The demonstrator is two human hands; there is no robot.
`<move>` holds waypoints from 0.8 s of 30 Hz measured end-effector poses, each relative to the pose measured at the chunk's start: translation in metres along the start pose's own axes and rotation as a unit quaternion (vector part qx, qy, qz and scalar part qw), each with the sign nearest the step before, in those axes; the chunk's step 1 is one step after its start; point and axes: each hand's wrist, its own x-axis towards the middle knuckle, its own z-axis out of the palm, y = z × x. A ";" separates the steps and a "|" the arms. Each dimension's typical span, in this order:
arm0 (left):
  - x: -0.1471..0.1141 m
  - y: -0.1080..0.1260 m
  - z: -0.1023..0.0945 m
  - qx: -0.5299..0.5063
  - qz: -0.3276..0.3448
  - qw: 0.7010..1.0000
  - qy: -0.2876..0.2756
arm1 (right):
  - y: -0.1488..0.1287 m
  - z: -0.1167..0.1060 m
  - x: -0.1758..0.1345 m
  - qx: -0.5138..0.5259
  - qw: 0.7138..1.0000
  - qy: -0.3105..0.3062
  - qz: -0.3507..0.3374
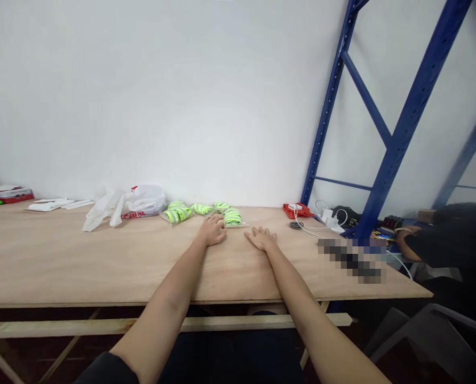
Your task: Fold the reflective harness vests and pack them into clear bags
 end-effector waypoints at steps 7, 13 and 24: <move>0.008 0.010 0.004 0.019 0.042 0.998 -0.033 | 0.001 0.000 -0.002 0.008 0.999 0.040 -0.018; 0.009 0.009 0.008 0.026 0.040 0.997 -0.058 | 0.001 0.000 -0.005 0.014 0.996 0.083 -0.032; 0.014 0.038 0.005 -0.007 0.097 0.994 -0.057 | -0.004 -0.004 -0.015 0.043 0.984 0.151 -0.086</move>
